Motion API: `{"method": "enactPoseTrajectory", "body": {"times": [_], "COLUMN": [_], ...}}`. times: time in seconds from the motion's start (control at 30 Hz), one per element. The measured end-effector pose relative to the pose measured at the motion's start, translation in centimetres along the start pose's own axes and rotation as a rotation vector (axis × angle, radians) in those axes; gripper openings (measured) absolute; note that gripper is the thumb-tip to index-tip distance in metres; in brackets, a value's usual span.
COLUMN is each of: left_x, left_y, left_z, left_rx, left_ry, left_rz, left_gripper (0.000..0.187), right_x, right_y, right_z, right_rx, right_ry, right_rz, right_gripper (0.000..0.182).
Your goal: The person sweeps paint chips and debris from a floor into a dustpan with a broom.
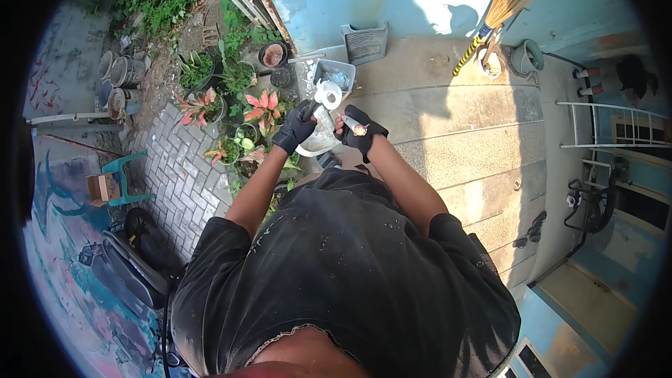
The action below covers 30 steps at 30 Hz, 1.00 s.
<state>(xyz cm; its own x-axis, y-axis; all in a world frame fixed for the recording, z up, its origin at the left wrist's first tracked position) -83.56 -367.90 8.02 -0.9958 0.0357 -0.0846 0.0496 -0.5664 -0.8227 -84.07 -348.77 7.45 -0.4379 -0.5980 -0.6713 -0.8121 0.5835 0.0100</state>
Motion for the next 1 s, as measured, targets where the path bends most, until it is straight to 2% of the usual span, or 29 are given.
{"method": "enactPoseTrajectory", "body": {"times": [0.1, 0.17, 0.23, 0.3, 0.37, 0.4, 0.43, 0.5, 0.63, 0.7, 0.73, 0.77, 0.87, 0.97, 1.0], "left_x": [-0.3, -0.3, -0.3, -0.1, 0.1, 0.4, 0.7, 1.3, 2.5, 3.2, 3.3, 3.5, 3.7, 4.4, 4.6], "left_y": [-3.2, -3.7, -3.3, -3.0, -3.7, -4.2, -4.8, -5.9, -7.1, -7.4, -6.7, -7.8, -11.9, -13.6, -12.7], "left_z": [0.1, -0.4, -2.0, -3.3, -4.0, -4.3, -4.5, -4.9, -7.0, -9.2, -11.0, -12.1, -15.2, -19.0, -20.9], "left_rx": [-0.013, -0.054, -0.05, -0.068, 0.012, 0.063, 0.084, 0.208, 0.181, 0.128, 0.116, 0.106, 0.158, 0.203, 0.182], "left_ry": [0.095, 0.16, 0.298, 0.337, 0.339, 0.342, 0.332, 0.34, 0.293, 0.349, 0.316, 0.348, 0.428, 0.485, 0.46], "left_rz": [0.02, 0.02, -0.013, -0.019, -0.024, -0.011, -0.007, 0.004, 0.023, 0.118, -0.005, -0.041, 0.025, 0.08, 0.007], "left_gripper": [0.03, 0.035, 0.036, 0.035, 0.028, 0.025, 0.025, 0.025, 0.027, 0.03, 0.033, 0.033, 0.039, 0.046, 0.053], "right_x": [0.8, 0.9, 0.4, -0.5, -2.4, -3.6, -4.1, -4.8, -7.4, -9.6, -10.7, -10.9, -11.4, -12.0, -11.9], "right_y": [-0.9, -1.0, -1.0, -0.4, 0.5, 1.0, 1.7, 3.3, 6.7, 8.6, 9.5, 10.7, 13.3, 15.5, 16.2], "right_z": [1.2, 2.6, 3.8, 4.7, 4.8, 4.6, 5.6, 7.5, 10.5, 10.6, 10.4, 11.2, 12.3, 12.9, 13.1], "right_rx": [-0.058, -0.082, -0.083, -0.033, -0.046, -0.147, -0.146, -0.178, -0.256, -0.492, -0.476, -0.477, -0.218, -0.136, -0.134], "right_ry": [-0.044, 0.017, 0.071, 0.106, -0.057, -0.062, -0.132, -0.134, -0.188, -0.274, -0.247, -0.24, 0.041, 0.074, 0.072], "right_rz": [-0.038, -0.048, 0.038, 0.062, 0.073, 0.08, 0.052, 0.043, 0.009, 0.032, 0.046, 0.042, 0.009, 0.036, 0.031], "right_gripper": [0.015, 0.029, 0.028, 0.023, 0.016, 0.008, 0.01, 0.01, 0.01, 0.012, 0.014, 0.014, 0.018, 0.024, 0.024]}}
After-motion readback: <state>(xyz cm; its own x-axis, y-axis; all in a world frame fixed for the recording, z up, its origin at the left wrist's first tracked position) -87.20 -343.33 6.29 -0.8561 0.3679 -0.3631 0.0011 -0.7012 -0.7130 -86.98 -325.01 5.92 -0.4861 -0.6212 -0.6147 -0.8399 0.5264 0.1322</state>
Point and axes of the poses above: each hand's wrist, its own x-axis towards the middle knuckle, its own z-axis out of the back of the hand, y = z × x, the point moved 3 cm from there along x, towards the middle knuckle, and after that the axes turned 6 degrees about z, right-handed, at the moved point
